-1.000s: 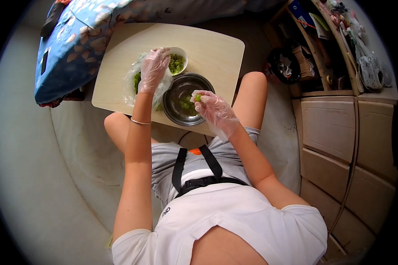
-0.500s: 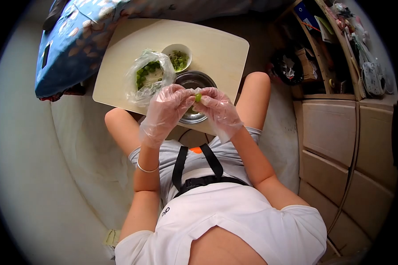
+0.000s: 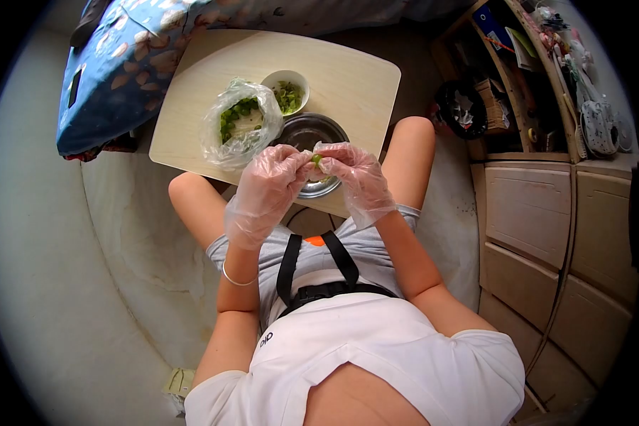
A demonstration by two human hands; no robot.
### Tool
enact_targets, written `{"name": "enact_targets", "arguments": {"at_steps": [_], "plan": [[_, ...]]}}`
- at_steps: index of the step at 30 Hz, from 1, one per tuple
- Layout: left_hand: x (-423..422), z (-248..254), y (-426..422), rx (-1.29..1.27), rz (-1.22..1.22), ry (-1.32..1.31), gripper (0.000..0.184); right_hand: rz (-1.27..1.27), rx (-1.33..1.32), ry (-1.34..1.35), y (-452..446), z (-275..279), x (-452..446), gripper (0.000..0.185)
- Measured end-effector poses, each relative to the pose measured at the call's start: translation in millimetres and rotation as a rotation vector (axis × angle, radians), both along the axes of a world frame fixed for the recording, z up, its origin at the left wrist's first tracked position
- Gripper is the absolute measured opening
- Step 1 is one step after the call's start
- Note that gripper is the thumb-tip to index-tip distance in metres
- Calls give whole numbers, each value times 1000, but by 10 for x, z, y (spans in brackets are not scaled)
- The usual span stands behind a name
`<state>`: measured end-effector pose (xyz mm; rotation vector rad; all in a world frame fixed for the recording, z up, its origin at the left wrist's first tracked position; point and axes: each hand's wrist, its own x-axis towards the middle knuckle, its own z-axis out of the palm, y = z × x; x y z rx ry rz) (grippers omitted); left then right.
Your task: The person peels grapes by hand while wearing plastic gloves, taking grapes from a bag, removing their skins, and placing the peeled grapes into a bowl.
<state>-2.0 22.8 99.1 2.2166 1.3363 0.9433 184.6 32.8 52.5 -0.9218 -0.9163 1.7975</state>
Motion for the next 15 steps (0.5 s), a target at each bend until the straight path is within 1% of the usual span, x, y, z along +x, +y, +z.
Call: {"name": "enact_targets", "arguments": {"at_steps": [2, 4, 5, 7, 11, 13, 15], "plan": [[12, 37, -34, -36, 12, 28, 16, 6, -4, -34, -1, 33, 13, 22], [15, 29, -37, -15, 16, 36, 16, 34, 47, -152, 11, 35, 35, 22], [17, 26, -38, 6, 19, 43, 15, 35, 47, -152, 14, 18, 29, 22], [48, 55, -60, 37, 45, 73, 14, 30, 164, -116, 18, -24, 17, 22], [101, 26, -94, 132, 109, 102, 14, 43, 206, -156, 29, -23, 32, 20], [110, 11, -100, 148, 120, 106, 13, 57, 246, -222, 35, -52, 37, 18], [114, 0, -105, 164, 131, 109, 13, 52, 258, -216, 25, -45, 26, 19]]}}
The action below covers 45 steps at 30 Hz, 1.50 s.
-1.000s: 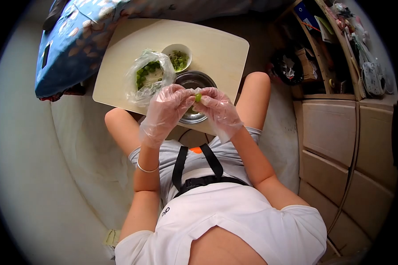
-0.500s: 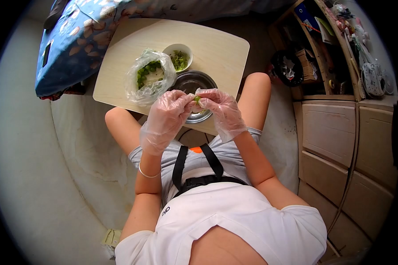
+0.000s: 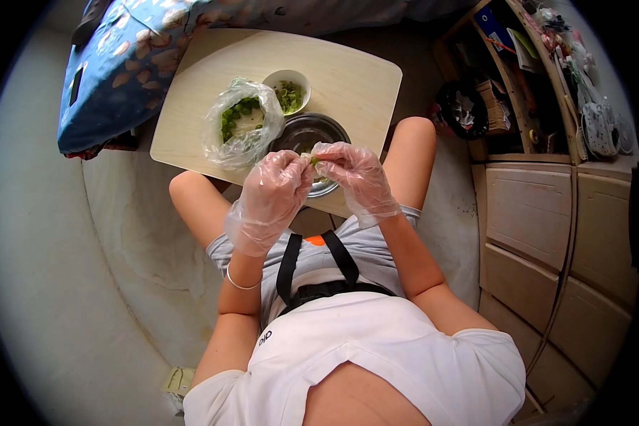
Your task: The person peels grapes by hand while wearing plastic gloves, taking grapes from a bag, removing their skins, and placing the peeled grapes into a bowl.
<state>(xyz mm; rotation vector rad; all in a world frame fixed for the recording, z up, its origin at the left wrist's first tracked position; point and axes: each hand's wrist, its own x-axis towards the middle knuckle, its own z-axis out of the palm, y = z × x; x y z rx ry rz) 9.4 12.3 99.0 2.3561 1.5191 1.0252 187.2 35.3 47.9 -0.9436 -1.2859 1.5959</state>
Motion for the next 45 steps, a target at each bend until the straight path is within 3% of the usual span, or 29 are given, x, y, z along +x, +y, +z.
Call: {"name": "enact_targets", "arguments": {"at_steps": [9, 18, 21, 23, 27, 29, 30, 32, 36, 40, 42, 45], "plan": [[12, -14, 18, 41, 15, 25, 13, 15, -20, -9, -5, 36, -24, 19], [-62, -14, -25, -110, 41, -73, 16, 59, -215, 149, -2, 15, -38, 25], [-60, 3, -42, -220, 55, -210, 12, 56, -273, 290, -6, 23, -58, 28], [-37, 63, -50, -401, 75, -459, 9, 52, -321, 395, -2, 42, -61, 30], [-87, -74, -3, -391, 57, -489, 9, 92, -444, 568, 13, 65, -51, 31], [-94, -138, 13, -601, 62, -866, 9, 103, -474, 638, 14, 54, -48, 31], [-96, -152, 20, -604, 61, -863, 9, 106, -494, 671, 14, 29, -43, 29], [-86, -176, 71, -789, 108, -1129, 16, 103, -509, 707, 31, -3, -23, 28], [-192, -371, 407, -792, 77, -1080, 22, 68, -530, 730, 61, -68, 6, 27], [-379, -741, 1067, -603, 175, -511, 30, 22, -543, 675, 54, -157, 17, 24], [-365, -810, 1345, -552, 192, -449, 29, 34, -547, 654, 51, -201, 33, 23], [-429, -1117, 1700, -301, 203, -150, 20, 29, -561, 626, 31, -214, 42, 21]]}}
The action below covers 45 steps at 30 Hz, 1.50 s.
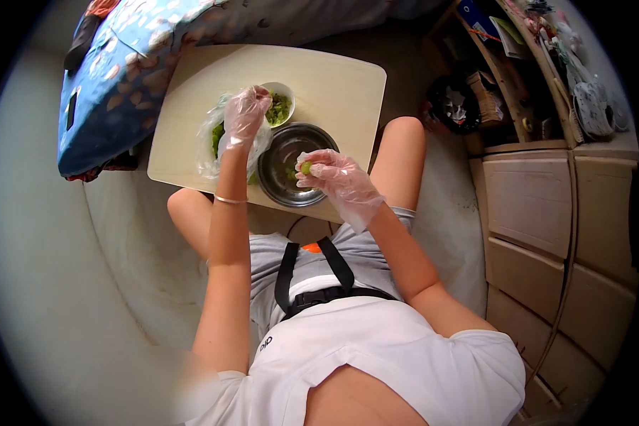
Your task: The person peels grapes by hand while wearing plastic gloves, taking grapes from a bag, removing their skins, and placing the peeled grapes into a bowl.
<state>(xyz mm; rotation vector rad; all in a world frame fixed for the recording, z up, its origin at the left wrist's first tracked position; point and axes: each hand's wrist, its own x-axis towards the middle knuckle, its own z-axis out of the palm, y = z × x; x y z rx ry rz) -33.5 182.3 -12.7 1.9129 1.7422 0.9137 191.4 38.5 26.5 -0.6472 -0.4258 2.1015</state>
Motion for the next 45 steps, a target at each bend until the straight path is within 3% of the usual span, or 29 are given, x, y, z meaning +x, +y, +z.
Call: {"name": "enact_targets", "arguments": {"at_steps": [4, 7, 9, 10, 12, 14, 16, 17, 20, 25, 29, 34, 45], "plan": [[-17, -184, 136, 40, -25, 21, 22, 2, -13, -41, 9, -100, 18, 21], [-35, -211, 109, 41, -65, -139, 19, -35, -20, -57, 8, -113, 40, 22], [-65, -210, 87, 59, -13, 174, 20, -45, -45, -73, 2, -111, 37, 23], [-42, -95, 31, 58, -9, 175, 20, -59, -65, -89, 12, -112, 37, 24], [32, 178, -182, 61, -56, 125, 24, -44, -60, -85, 31, -130, 49, 25], [130, 485, -551, 7, -145, -190, 22, -32, -55, -79, 43, -150, 49, 25], [256, 852, -972, -181, -201, -330, 16, -38, -20, -104, 47, -167, 34, 26], [246, 816, -1113, -72, -292, -265, 13, -30, -23, -104, 45, -168, 22, 26], [289, 863, -1492, -80, -303, -288, 16, -10, 34, -28, 27, -162, -59, 27], [298, 924, -1667, -98, -198, -113, 17, 56, 195, -294, 19, -81, -172, 27], [269, 821, -1695, -13, -214, -149, 17, 58, 276, -435, -9, 27, -197, 25], [305, 778, -1733, -160, -189, -326, 20, 39, 379, -504, -5, 31, -198, 14], [307, 664, -1739, -83, -194, -304, 21, 29, 367, -575, 16, 49, -273, 10]]}}
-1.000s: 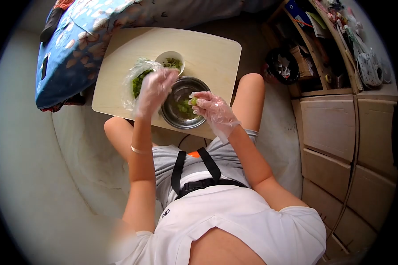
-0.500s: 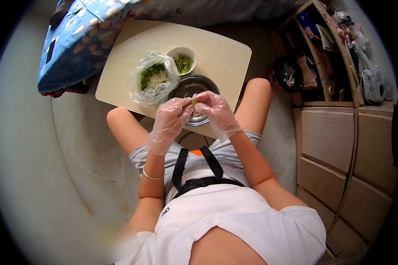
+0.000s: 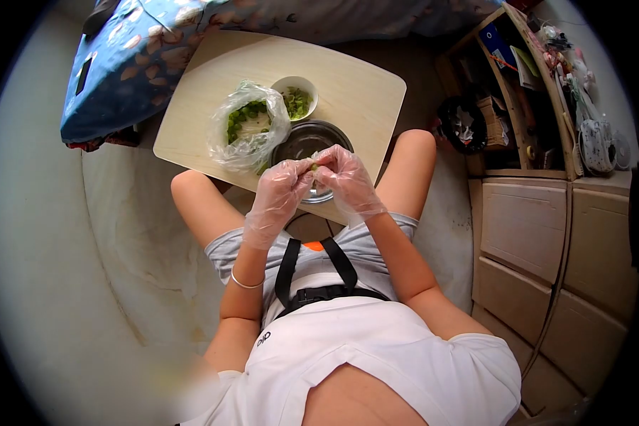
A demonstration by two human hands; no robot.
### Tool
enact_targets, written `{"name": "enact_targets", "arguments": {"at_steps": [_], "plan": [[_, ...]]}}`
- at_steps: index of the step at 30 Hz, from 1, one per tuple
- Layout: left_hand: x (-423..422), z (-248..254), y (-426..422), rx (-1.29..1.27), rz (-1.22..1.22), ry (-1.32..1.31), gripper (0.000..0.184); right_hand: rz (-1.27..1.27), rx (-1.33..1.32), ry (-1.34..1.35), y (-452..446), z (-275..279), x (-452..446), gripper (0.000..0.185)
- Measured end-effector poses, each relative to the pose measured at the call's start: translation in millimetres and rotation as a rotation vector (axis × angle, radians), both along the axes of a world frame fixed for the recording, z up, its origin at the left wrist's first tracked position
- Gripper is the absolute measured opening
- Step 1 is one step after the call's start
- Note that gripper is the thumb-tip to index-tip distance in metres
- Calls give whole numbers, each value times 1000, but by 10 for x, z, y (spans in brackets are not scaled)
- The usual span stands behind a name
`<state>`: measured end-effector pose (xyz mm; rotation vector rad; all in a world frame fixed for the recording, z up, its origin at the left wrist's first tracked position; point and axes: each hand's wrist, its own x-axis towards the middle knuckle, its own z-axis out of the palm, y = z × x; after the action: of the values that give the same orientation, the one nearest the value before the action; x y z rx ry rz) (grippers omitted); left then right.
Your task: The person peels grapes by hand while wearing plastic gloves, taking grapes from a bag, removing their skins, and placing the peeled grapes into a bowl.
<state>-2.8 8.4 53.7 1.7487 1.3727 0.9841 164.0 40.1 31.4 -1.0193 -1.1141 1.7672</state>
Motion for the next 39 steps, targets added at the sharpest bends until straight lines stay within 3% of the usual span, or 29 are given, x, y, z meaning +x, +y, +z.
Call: {"name": "enact_targets", "arguments": {"at_steps": [5, 11, 14, 16, 20, 22, 31, 35, 39], "plan": [[-4, -108, 7, 75, 7, 35, 20, -16, 17, 14, 1, -87, -16, 10], [-6, -116, 1, -7, 14, -5, 20, -3, -3, 40, 20, -237, 8, 11], [-15, -164, -10, -92, 30, -145, 20, 48, -11, 55, 27, -261, 24, 11], [-30, -163, -12, -53, 39, -150, 22, 56, 112, -138, 25, -235, 5, 13], [-35, -180, 26, 104, 16, -1, 16, 47, 296, -246, 25, -82, 18, 18], [-21, -178, 21, 214, 22, 258, 18, 29, 626, -407, 35, -53, 28, 23], [73, -122, -35, 251, 58, 293, 19, 14, 762, -463, -23, 118, -5, 18], [92, -103, -19, 259, 64, 210, 18, -5, 742, -441, -28, 87, 12, 20], [98, -154, -8, 264, 72, 151, 19, 27, 538, -362, -39, 21, 29, 19]]}}
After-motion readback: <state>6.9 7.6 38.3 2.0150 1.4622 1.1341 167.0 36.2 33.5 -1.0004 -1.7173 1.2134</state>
